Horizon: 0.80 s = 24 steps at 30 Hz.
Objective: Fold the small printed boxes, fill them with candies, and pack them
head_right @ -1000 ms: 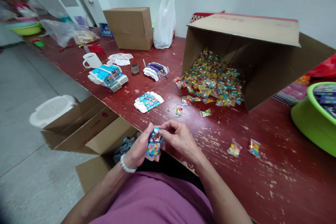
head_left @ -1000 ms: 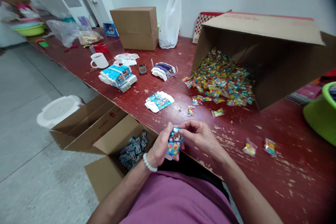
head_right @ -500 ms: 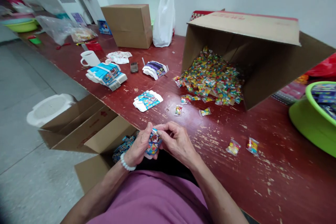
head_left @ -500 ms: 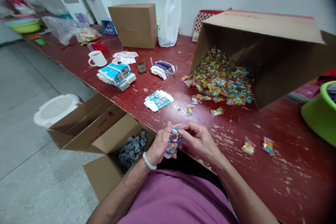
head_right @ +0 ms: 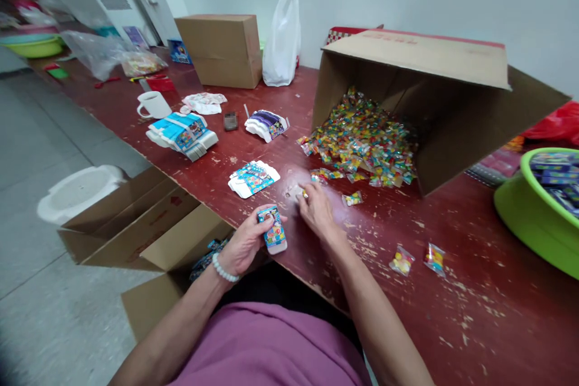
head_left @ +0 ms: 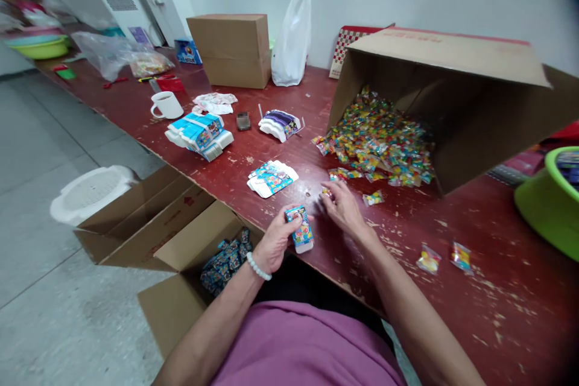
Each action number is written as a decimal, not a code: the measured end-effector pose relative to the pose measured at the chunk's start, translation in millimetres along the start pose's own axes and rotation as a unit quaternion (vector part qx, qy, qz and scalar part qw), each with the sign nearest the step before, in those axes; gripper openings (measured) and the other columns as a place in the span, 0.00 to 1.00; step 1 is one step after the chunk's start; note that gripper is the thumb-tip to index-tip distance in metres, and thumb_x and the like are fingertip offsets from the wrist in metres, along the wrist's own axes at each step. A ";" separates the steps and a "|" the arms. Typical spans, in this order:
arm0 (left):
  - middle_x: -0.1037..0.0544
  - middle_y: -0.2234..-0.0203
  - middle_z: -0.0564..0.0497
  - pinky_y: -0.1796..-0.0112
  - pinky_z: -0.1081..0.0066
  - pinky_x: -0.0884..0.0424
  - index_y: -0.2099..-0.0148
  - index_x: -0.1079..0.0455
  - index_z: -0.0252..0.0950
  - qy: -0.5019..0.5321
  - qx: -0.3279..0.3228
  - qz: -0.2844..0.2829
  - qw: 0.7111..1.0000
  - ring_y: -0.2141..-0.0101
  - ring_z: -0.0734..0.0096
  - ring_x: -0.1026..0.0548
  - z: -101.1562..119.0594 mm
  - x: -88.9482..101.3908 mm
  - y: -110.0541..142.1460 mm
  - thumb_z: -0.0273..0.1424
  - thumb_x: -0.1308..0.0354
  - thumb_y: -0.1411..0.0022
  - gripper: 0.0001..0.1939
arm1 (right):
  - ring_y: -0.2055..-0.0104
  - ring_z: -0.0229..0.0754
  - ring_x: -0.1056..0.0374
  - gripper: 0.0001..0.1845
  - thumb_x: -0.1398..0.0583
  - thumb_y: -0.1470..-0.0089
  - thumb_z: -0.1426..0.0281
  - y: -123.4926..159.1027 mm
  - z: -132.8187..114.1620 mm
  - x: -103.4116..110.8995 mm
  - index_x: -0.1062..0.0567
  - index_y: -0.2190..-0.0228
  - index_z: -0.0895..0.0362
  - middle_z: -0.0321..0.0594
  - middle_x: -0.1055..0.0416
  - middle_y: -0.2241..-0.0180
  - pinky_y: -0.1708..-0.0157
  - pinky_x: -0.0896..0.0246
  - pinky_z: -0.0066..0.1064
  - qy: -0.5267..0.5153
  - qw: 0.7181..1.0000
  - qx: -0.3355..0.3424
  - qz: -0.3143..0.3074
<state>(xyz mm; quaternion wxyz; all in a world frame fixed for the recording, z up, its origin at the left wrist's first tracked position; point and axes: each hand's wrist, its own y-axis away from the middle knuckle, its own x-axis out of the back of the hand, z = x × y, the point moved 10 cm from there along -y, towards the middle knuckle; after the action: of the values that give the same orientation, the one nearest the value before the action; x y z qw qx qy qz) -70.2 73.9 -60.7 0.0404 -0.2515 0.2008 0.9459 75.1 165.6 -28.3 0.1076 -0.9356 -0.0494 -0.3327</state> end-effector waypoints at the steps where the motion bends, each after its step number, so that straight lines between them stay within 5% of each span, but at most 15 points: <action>1: 0.22 0.58 0.45 0.66 0.68 0.25 0.50 0.34 0.37 -0.006 0.005 0.006 1.000 0.67 0.68 0.24 2.3 2.9 -0.8 0.35 0.30 0.49 0.26 | 0.46 0.54 0.34 0.20 0.42 0.45 0.71 -7.9 8.3 4.5 0.26 0.50 0.60 0.54 0.33 0.46 0.45 0.42 0.44 0.006 1.000 -0.013 0.008; 5: 0.24 0.65 0.51 0.66 0.68 0.25 0.55 0.32 0.36 -0.024 0.016 0.050 0.998 0.69 0.70 0.25 8.3 22.4 -1.5 0.29 0.25 0.59 0.28 | 0.47 0.59 0.34 0.22 0.38 0.55 0.75 -24.2 34.8 7.4 0.24 0.55 0.60 0.56 0.30 0.50 0.46 0.43 0.46 -0.005 0.998 -0.069 0.001; 9: 0.27 0.70 0.56 0.68 0.70 0.25 0.49 0.32 0.38 -0.037 -0.010 0.071 0.997 0.71 0.73 0.26 20.1 40.1 -2.2 0.27 0.26 0.60 0.34 | 0.62 0.51 0.28 0.15 0.35 0.57 0.70 -19.5 44.9 -2.4 0.24 0.63 0.59 0.46 0.25 0.67 0.60 0.35 0.39 -0.086 0.988 -0.124 -0.033; 14: 0.26 0.70 0.54 0.74 0.73 0.25 0.52 0.32 0.36 -0.048 -0.049 0.092 0.993 0.73 0.73 0.25 39.4 55.5 -0.3 0.32 0.27 0.55 0.28 | 0.72 0.41 0.29 0.21 0.38 0.51 0.53 11.1 23.0 -10.0 0.27 0.62 0.57 0.41 0.25 0.71 0.73 0.33 0.31 -0.255 0.950 -0.162 -0.078; 19: 0.26 0.72 0.55 0.75 0.70 0.23 0.59 0.36 0.37 -0.024 -0.062 0.095 0.993 0.74 0.72 0.24 43.6 57.5 5.0 0.31 0.27 0.54 0.24 | 0.72 0.37 0.28 0.23 0.28 0.58 0.59 51.6 0.1 -20.8 0.27 0.64 0.56 0.40 0.22 0.70 0.73 0.32 0.28 -0.487 0.834 -0.243 -0.089; 24: 0.24 0.69 0.53 0.69 0.65 0.21 0.60 0.38 0.37 0.018 -0.014 0.058 0.998 0.71 0.70 0.23 29.6 44.6 13.5 0.27 0.27 0.54 0.24 | 0.76 0.36 0.29 0.23 0.27 0.61 0.58 64.9 -8.7 -12.5 0.27 0.68 0.57 0.37 0.24 0.74 0.77 0.36 0.24 -0.477 0.847 -0.234 -0.027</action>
<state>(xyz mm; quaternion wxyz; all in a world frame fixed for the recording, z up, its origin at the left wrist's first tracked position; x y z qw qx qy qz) -125.0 72.3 -54.4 -0.0217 -0.2566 0.2020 0.9449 70.7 100.2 -40.5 -0.1598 -0.9748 -0.0404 0.1503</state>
